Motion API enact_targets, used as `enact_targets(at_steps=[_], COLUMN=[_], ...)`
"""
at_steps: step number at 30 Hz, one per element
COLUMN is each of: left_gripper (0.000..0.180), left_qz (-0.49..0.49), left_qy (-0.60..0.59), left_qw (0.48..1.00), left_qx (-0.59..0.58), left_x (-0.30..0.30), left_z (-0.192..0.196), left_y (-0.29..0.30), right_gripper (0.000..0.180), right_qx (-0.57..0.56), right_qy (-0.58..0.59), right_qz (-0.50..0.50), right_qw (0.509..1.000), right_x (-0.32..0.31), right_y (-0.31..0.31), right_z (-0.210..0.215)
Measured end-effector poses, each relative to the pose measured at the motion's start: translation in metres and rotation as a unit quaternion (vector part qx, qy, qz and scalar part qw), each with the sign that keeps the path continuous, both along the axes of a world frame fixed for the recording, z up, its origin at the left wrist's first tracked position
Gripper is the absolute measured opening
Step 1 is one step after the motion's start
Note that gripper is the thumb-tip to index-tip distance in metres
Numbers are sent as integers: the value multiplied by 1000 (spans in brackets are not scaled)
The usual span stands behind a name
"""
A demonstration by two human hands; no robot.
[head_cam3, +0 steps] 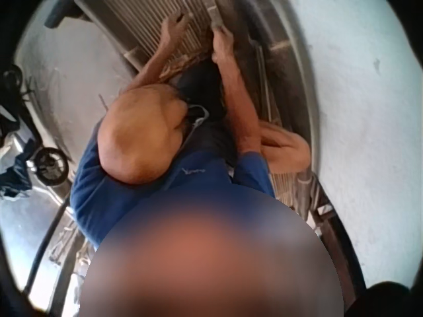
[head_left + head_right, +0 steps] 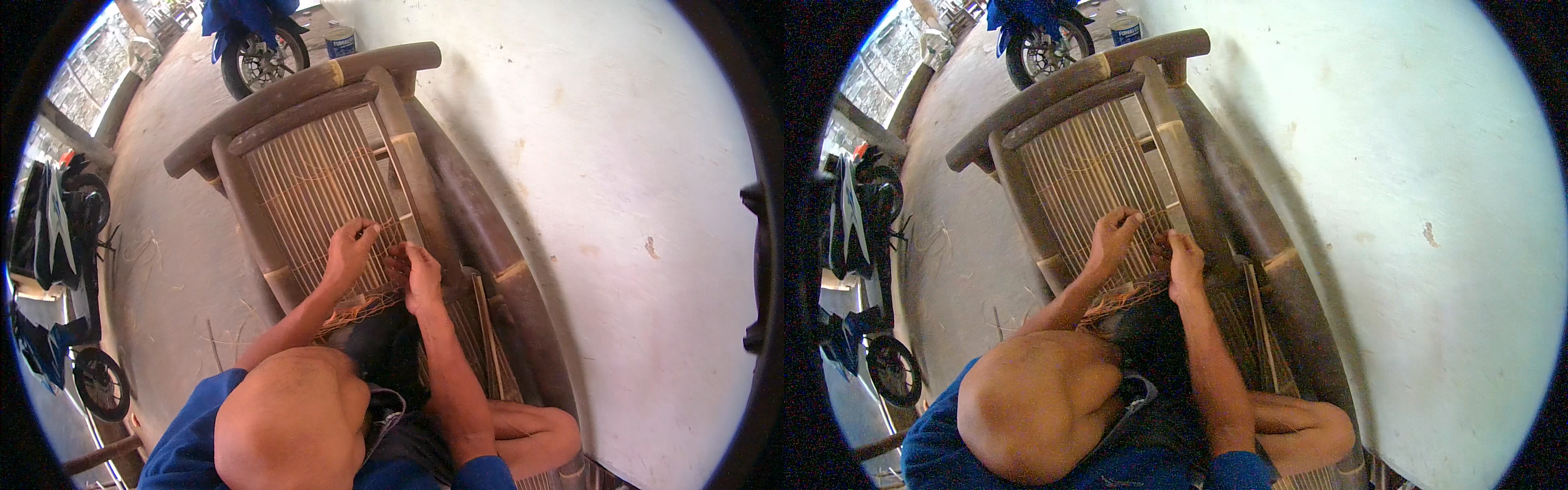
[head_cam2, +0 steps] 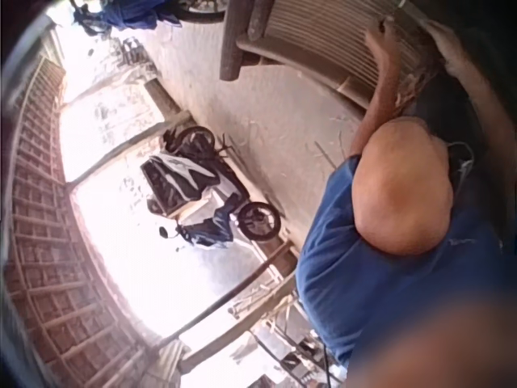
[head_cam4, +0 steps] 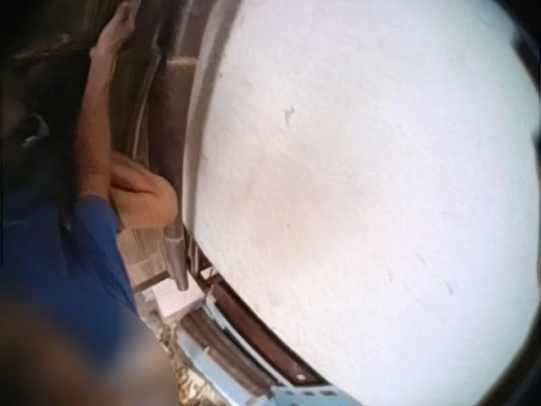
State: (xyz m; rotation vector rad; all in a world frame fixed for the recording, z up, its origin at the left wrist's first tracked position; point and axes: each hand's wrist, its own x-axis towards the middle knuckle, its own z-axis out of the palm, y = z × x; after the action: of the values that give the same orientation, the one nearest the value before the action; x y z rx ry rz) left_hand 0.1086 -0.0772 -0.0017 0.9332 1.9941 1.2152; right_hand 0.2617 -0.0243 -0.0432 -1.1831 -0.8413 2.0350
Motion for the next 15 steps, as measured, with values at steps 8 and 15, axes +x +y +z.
enact_targets(at_steps=[8, 15], left_gripper=[31, 37], left_qz=[44, 1], left_qy=[29, -5], left_qw=[996, 998], left_qx=[70, 60], left_x=[5, 9], left_z=[-6, -2], left_y=[-12, -6], right_gripper=[29, 20], right_qx=[-103, -78], right_qy=[138, 82], right_qz=[-25, -4], right_qw=[985, 994], right_x=[-26, -3], right_y=[-10, -15], right_z=[17, 8])
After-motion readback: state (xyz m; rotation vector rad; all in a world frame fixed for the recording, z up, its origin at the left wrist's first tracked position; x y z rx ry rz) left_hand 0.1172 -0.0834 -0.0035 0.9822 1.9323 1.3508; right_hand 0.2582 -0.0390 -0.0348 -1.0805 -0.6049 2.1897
